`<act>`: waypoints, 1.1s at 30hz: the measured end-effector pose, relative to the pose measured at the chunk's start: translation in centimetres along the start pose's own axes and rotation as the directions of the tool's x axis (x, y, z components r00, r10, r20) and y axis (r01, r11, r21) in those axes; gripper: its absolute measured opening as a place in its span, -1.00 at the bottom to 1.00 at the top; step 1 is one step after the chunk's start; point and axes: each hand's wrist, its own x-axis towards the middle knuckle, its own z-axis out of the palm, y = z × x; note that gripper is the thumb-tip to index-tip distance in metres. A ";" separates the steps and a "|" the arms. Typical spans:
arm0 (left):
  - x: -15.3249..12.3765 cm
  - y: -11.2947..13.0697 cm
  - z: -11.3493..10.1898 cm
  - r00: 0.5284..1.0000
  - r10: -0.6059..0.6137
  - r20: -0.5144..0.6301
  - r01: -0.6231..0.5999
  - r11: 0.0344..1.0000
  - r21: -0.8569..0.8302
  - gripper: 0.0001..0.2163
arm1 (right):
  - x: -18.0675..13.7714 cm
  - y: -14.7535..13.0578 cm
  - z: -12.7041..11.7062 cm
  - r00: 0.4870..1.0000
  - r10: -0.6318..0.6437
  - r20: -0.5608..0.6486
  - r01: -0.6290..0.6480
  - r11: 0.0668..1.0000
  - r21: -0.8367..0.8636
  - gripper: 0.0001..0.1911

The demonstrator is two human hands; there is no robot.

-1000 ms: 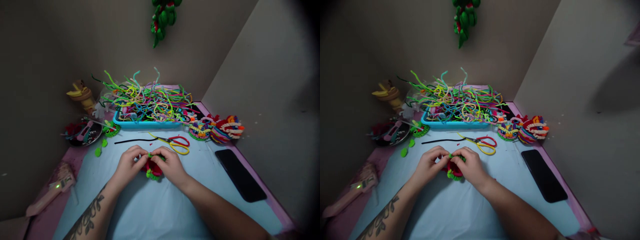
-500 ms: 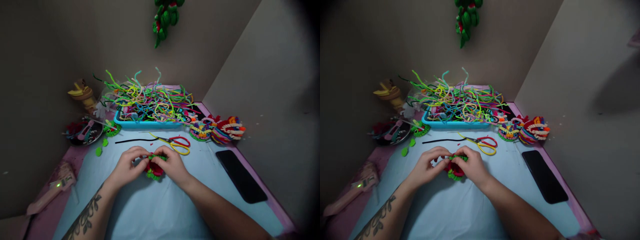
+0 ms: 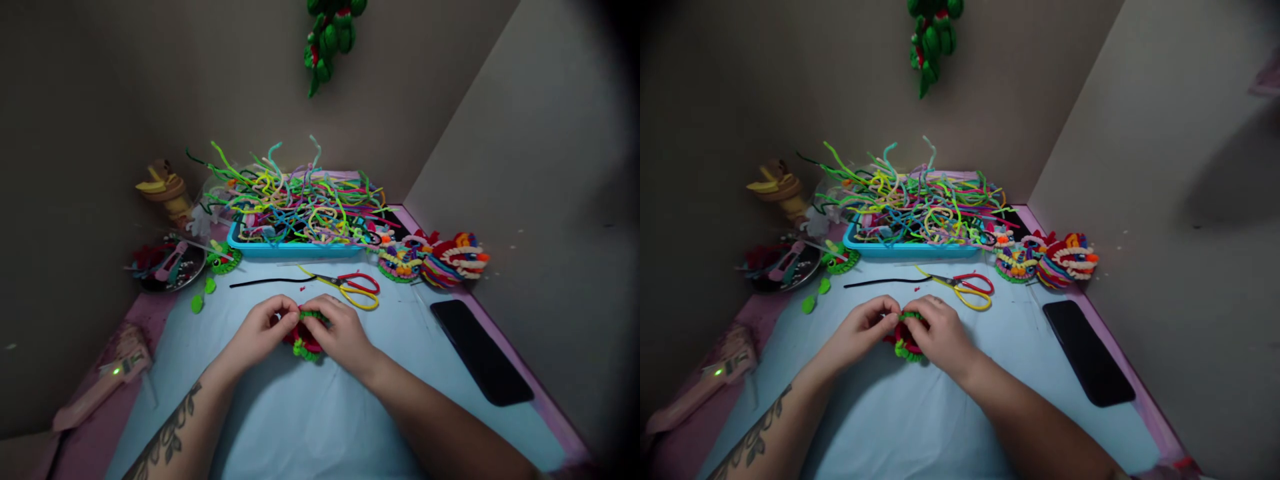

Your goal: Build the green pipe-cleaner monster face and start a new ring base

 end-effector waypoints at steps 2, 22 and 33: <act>0.1 -0.2 0.0 0.999 -0.033 0.030 0.035 0.998 -0.051 -0.78 | -0.1 0.2 0.1 0.999 -0.040 -0.008 0.040 0.999 -0.037 -0.88; 0.2 -0.9 -0.4 0.948 0.319 -0.003 -0.214 0.642 0.736 -0.88 | -0.4 0.8 0.6 0.996 -0.088 0.028 0.092 0.986 -0.142 -0.89; 0.0 -0.4 -0.5 0.952 0.300 -0.068 -0.229 0.840 0.492 -0.86 | -0.2 0.4 0.3 0.998 0.056 -0.017 -0.055 0.998 0.033 -0.81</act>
